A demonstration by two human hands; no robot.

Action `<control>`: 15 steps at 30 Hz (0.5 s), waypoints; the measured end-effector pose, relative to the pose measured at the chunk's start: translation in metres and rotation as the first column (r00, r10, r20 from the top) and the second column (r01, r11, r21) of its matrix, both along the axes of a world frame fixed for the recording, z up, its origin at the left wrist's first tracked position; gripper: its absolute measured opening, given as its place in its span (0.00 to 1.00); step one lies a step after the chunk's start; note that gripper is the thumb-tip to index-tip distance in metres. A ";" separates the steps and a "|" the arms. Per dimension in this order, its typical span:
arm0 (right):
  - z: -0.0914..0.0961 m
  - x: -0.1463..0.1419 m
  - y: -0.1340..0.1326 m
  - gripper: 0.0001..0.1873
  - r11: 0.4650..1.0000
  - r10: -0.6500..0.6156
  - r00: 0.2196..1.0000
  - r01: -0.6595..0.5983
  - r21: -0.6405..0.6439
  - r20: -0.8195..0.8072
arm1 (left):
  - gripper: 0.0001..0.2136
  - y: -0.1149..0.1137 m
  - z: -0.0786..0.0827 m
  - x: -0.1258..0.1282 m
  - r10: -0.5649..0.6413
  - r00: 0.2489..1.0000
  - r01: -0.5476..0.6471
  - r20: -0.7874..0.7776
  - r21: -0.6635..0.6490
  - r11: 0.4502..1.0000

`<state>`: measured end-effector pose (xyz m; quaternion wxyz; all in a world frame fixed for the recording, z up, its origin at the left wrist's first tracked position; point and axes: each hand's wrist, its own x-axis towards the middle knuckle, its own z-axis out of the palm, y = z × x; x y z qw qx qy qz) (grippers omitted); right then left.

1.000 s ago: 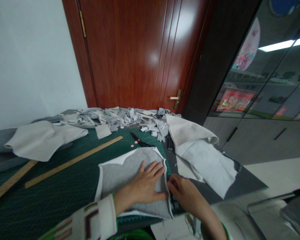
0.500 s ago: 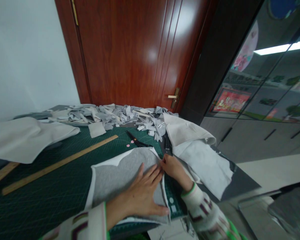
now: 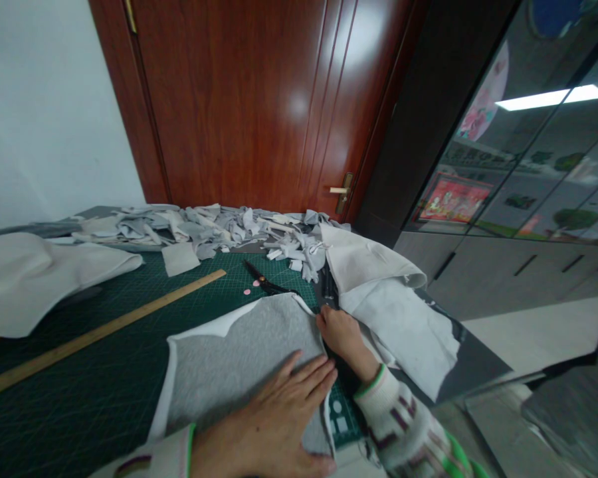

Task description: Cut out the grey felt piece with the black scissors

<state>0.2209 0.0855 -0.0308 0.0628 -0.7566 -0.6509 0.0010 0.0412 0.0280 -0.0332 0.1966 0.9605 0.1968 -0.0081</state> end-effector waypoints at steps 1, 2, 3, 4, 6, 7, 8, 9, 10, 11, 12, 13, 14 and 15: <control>0.000 0.001 0.000 0.16 1.000 0.006 1.000 -0.006 0.000 0.004 | 0.46 0.000 0.000 0.000 -0.012 1.000 0.012 0.011 0.000 1.000; 0.000 0.002 0.000 0.16 1.000 0.017 1.000 -0.017 -0.002 0.004 | 0.46 -0.001 -0.001 0.000 -0.020 1.000 0.020 0.024 0.002 1.000; 0.000 0.003 0.001 0.16 0.999 0.031 1.000 -0.031 -0.006 0.002 | 0.45 -0.001 -0.001 0.000 -0.025 0.999 0.024 0.036 0.005 1.000; 0.000 0.005 0.002 0.15 0.999 0.051 0.999 -0.051 -0.012 -0.003 | 0.45 -0.001 -0.001 0.000 -0.025 0.999 0.024 0.046 0.007 1.000; 0.003 0.010 0.004 0.14 0.994 0.101 0.995 -0.102 -0.027 -0.021 | 0.45 -0.001 -0.001 -0.001 -0.021 0.999 0.020 0.050 0.012 1.000; 0.006 0.012 0.006 0.13 0.991 0.127 0.991 -0.128 -0.034 -0.031 | 0.45 -0.001 -0.002 -0.001 -0.021 0.999 0.020 0.048 0.014 1.000; 0.009 0.013 0.008 0.12 0.988 0.148 0.988 -0.150 -0.037 -0.040 | 0.45 -0.001 -0.003 -0.001 -0.023 0.998 0.022 0.051 0.017 1.000; 0.012 0.014 0.010 0.11 0.986 0.164 0.985 -0.166 -0.034 -0.047 | 0.44 -0.001 -0.005 -0.002 -0.026 0.998 0.025 0.063 0.020 0.999; 0.016 0.013 0.013 0.11 0.984 0.177 0.983 -0.179 -0.026 -0.053 | 0.43 0.000 -0.008 -0.002 -0.029 0.996 0.027 0.086 0.024 0.999; 0.020 0.011 0.016 0.11 0.981 0.190 0.980 -0.192 -0.015 -0.057 | 0.42 0.000 -0.011 -0.003 -0.032 0.993 0.029 0.116 0.028 0.999; 0.024 0.008 0.020 0.11 0.978 0.208 0.976 -0.208 -0.003 -0.060 | 0.41 0.000 -0.014 -0.004 -0.035 0.988 0.030 0.149 0.033 0.999; 0.027 0.004 0.025 0.11 0.973 0.231 0.971 -0.231 0.009 -0.064 | 0.40 0.001 -0.016 -0.005 -0.037 0.983 0.031 0.179 0.040 0.999; 0.030 -0.001 0.030 0.11 0.966 0.260 0.963 -0.259 0.017 -0.069 | 0.38 0.000 -0.017 -0.005 -0.040 0.980 0.031 0.197 0.050 0.998; 0.032 -0.007 0.037 0.11 0.957 0.289 0.955 -0.288 0.022 -0.074 | 0.36 0.000 -0.016 -0.006 -0.044 0.979 0.032 0.201 0.060 0.998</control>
